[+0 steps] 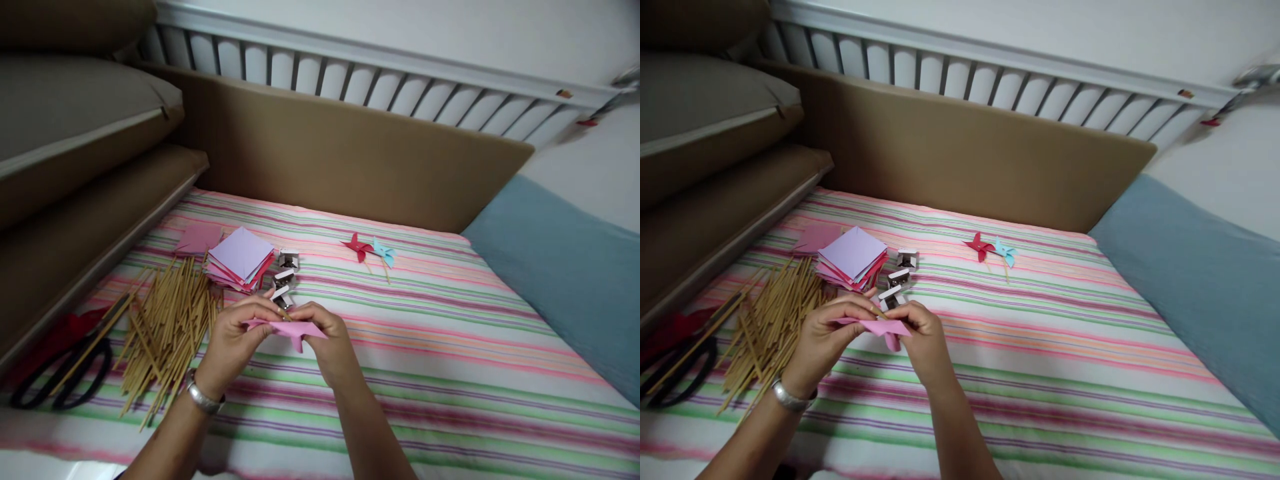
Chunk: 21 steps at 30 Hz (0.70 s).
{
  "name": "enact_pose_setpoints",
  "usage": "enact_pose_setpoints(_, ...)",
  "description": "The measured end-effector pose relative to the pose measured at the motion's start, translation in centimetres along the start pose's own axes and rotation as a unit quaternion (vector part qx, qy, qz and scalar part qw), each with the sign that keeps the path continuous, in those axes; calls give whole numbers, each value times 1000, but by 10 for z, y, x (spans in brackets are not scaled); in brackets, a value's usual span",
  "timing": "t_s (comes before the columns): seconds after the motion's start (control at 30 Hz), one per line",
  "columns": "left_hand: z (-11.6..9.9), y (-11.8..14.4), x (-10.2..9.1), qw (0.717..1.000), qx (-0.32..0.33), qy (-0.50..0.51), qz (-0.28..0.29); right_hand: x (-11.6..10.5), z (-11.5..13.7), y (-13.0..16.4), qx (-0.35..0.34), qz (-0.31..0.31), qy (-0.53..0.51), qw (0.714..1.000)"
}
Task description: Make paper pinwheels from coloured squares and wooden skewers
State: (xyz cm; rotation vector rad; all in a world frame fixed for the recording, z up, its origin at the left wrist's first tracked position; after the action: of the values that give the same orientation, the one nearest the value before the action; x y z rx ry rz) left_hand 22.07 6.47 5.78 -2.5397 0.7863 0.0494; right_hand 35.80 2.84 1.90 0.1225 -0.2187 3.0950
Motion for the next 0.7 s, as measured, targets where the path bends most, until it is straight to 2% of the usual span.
enact_pose_setpoints(0.27, 2, 2, -1, 1000, -7, 4, -15, -3, 2, 0, -7, -5, 27, 1000)
enact_pose_setpoints(0.7, 0, 2, 0, 1000, -4, 18, -18, -1, 4, 1, -13, -19, 12, 1000)
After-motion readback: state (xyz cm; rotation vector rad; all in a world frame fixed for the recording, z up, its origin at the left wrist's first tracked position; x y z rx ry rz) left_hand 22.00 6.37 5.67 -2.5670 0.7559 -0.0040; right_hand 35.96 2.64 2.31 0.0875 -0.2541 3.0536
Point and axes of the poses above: each hand's wrist, its own y-axis away from the middle knuckle, its own x-axis out of the palm, z = x × y, the point moved 9 cm from there along -y, towards the middle knuckle, and after that the axes turned 10 degrees about z, right-handed, at the moved point
